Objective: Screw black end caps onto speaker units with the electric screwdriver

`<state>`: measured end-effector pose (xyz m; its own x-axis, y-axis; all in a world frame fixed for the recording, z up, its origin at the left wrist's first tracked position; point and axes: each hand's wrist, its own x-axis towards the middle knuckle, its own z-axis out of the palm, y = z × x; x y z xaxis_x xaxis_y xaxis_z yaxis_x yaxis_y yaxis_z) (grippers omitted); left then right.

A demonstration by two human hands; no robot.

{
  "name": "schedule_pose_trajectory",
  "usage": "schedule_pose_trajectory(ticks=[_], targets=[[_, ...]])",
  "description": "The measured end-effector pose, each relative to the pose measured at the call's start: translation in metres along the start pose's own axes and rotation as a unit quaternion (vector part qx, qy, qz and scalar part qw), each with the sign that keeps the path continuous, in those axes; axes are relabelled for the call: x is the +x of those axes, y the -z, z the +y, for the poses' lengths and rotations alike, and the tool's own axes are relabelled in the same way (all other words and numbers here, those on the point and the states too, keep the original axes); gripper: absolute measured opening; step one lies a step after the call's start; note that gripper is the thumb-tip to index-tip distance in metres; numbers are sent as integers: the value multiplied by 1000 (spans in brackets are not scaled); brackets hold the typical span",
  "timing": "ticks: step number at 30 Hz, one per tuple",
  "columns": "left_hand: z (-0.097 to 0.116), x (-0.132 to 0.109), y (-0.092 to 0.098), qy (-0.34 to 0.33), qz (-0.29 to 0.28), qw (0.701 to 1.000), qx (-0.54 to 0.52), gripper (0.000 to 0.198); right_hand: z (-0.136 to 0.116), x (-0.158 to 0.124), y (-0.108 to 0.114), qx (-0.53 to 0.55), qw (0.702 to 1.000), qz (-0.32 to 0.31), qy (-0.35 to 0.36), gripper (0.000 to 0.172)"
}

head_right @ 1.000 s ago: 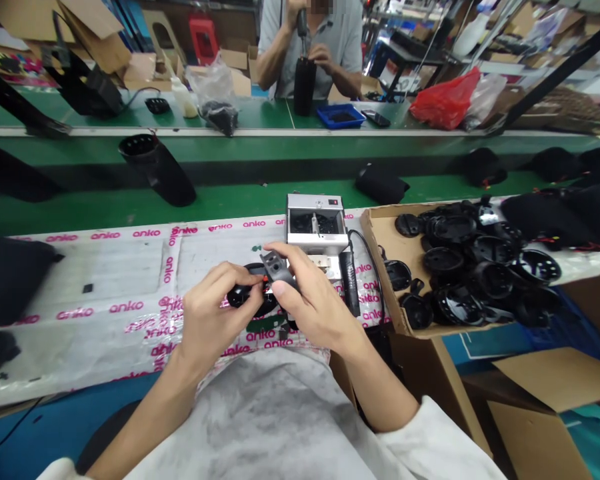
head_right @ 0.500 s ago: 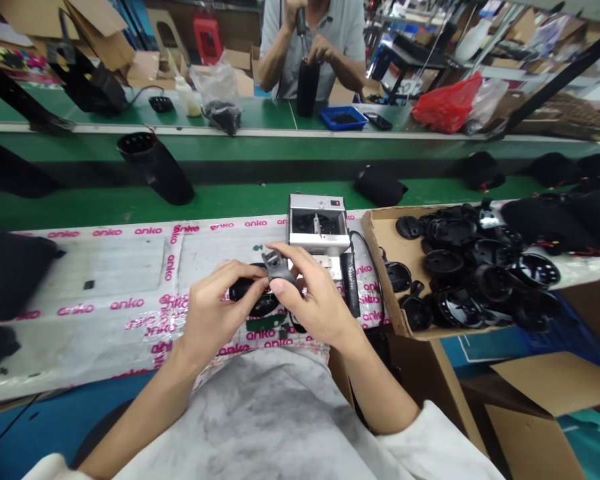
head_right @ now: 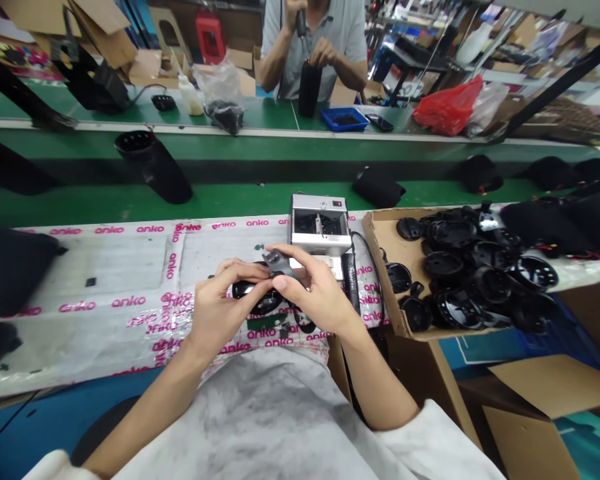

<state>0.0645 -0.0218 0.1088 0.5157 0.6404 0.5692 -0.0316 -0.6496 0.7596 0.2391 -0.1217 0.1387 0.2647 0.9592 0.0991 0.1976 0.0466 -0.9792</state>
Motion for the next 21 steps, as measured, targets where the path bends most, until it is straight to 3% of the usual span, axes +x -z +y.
schedule_pose_trajectory(ticks=[5,8,12,15,18,21], targets=[[-1,-5,6,-40,-20,999,29,12,3,-2,0,19,999,42,15,73],[-3,-9,3,-20,-21,999,15,9,1,-5,-3,18,998,50,29,73],[-6,-13,-6,19,17,999,-22,13,-7,-10,-6,42,999,-12,0,69],[-9,-18,-9,19,37,999,2,16,-14,-14,-4,-11,998,-62,-23,81],[-13,-24,-8,-12,30,999,9,19,-17,-17,1,-86,992,-93,5,94],[-15,-28,-6,-36,-7,999,-3,21,-12,-17,2,-104,991,-76,32,98]])
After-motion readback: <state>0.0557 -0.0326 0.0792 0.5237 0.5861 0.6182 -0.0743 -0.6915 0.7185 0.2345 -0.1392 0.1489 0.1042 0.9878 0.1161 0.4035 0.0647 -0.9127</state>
